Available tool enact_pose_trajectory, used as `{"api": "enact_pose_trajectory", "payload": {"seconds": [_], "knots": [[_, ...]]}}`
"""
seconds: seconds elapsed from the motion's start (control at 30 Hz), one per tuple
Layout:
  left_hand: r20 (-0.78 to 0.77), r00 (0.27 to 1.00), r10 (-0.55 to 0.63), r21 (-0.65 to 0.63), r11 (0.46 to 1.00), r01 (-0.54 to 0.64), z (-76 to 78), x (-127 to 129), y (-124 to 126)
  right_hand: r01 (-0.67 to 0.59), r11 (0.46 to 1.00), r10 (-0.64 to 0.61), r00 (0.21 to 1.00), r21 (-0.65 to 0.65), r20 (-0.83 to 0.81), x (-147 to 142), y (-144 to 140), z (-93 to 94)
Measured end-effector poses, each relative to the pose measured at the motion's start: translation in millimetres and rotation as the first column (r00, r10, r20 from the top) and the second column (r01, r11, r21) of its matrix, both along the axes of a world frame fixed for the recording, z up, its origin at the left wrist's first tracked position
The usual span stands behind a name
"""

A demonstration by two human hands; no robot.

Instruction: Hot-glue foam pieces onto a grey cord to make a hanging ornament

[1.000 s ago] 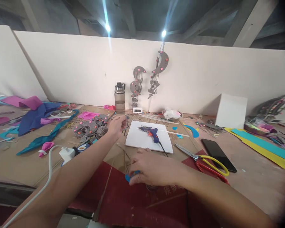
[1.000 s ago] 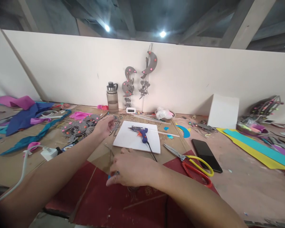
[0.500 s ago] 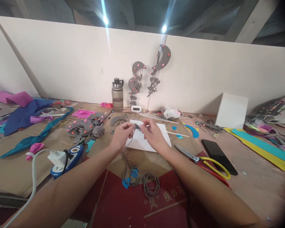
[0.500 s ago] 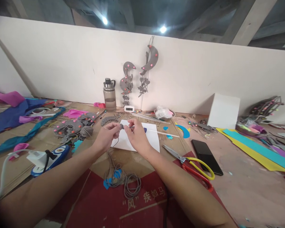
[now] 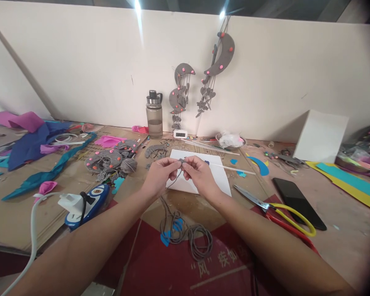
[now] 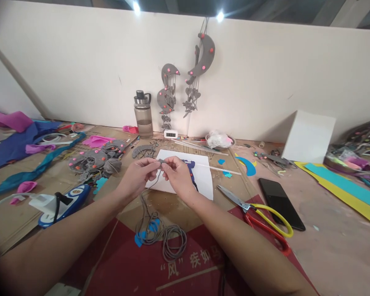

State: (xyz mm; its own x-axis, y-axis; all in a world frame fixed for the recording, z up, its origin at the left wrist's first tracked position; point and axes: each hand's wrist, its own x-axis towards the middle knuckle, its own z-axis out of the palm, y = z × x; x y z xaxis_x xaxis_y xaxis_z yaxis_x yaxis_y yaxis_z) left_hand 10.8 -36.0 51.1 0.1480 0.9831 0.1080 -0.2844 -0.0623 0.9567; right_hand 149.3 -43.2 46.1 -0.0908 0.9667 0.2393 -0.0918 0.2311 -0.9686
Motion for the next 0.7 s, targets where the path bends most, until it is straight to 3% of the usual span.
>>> {"api": "enact_pose_trajectory", "payload": {"seconds": [0.13,0.33,0.53,0.7], "knots": [[0.063,0.988,-0.142,-0.05,0.988,0.145,0.3,-5,4,0.019,0.999,-0.019,1.0,-0.039,-0.021,1,2,-1.4],[0.036,0.983,-0.181,-0.045,0.982,0.183,1.3,-8,6,0.045,0.996,-0.047,0.999,-0.071,-0.027,0,2,-0.5],[-0.043,0.993,-0.106,-0.035,0.994,0.104,0.7,-6,7,0.055,0.994,-0.058,0.998,-0.099,-0.025,-1,1,1.3],[-0.023,1.0,0.014,0.005,1.0,-0.014,-0.5,-8,11,0.046,0.99,-0.046,0.999,-0.132,0.005,-2,0,2.8]]}}
